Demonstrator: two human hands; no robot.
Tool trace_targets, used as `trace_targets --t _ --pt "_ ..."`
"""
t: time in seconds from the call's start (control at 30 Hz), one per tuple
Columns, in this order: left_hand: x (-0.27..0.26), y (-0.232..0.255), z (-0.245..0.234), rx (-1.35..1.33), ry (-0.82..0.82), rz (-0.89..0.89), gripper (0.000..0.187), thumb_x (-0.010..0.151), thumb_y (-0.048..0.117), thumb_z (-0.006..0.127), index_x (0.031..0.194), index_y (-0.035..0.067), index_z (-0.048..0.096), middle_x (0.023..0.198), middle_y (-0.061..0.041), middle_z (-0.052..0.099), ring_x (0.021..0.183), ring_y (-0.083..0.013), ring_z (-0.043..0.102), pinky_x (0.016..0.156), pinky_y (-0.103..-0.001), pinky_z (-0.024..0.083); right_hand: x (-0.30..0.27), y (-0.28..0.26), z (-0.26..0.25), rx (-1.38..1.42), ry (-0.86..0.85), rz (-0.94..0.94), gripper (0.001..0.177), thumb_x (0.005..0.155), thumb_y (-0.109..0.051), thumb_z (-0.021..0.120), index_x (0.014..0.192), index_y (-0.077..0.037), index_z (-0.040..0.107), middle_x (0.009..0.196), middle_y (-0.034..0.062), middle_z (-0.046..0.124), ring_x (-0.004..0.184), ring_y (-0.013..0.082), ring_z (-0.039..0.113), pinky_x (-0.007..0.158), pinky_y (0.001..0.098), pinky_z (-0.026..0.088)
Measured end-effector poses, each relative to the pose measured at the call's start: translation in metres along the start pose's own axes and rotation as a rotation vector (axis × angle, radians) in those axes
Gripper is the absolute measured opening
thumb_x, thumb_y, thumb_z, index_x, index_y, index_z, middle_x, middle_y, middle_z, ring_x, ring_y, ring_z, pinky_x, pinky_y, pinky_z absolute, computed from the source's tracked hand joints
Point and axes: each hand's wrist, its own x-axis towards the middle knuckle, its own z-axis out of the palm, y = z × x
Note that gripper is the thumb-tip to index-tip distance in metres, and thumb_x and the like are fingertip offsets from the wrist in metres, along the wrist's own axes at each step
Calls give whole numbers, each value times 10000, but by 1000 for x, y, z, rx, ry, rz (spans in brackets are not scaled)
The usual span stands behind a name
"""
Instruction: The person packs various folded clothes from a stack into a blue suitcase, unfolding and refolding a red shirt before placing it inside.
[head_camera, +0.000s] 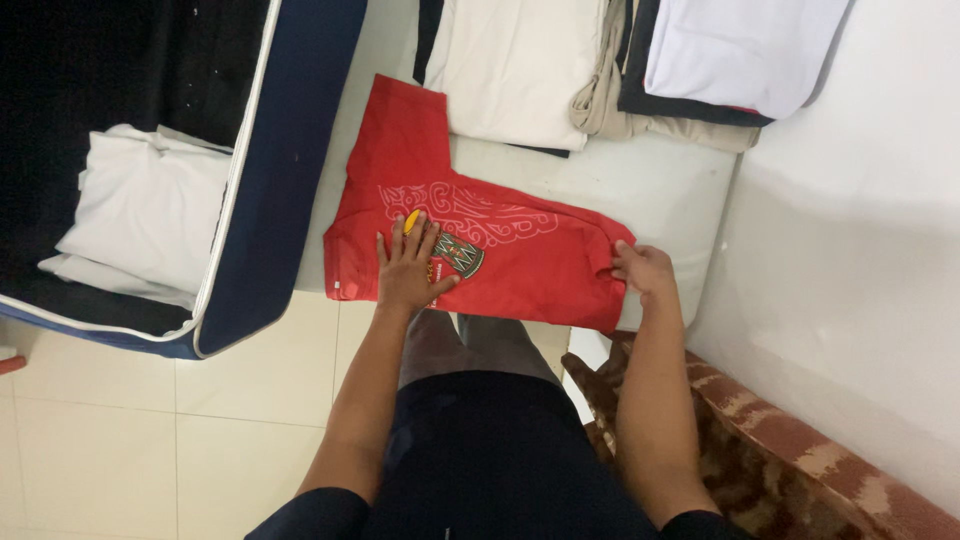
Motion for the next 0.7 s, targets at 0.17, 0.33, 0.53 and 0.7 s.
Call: trace_targets --t 0.17,0.33,0.53,0.7 --pt "0 -1 2 23 -5 1 1101 724 797 657 1614 259 295 1712 5 120 1573 -285 9 1234 -633 9 14 15 0 -90 227 -265 287 971 -240 720 984 42 673 925 128 682 781 183 595 683 342 501" --pt "1 1 0 33 -62 -25 1102 725 812 645 1608 268 272 1710 19 98 1571 -279 -3 1239 -624 2 13 -11 -12 211 76 -44 427 1047 -393 527 1231 -16 603 1125 82 671 929 191 660 790 378 555" --pt "1 2 -4 27 -60 -32 1092 736 805 637 1619 281 264 1721 24 94 1582 -277 -13 1251 -615 -9 -18 -29 -4 437 -190 27 544 1043 -349 532 1483 -33 487 1267 70 695 983 180 715 774 363 574" --pt "2 1 -4 -25 -84 -36 1094 744 793 647 1619 273 244 1722 26 66 1580 -276 -28 1246 -614 -31 -49 -35 5 312 4 -134 630 989 -102 623 1557 -169 357 1123 114 635 902 174 644 698 367 513"
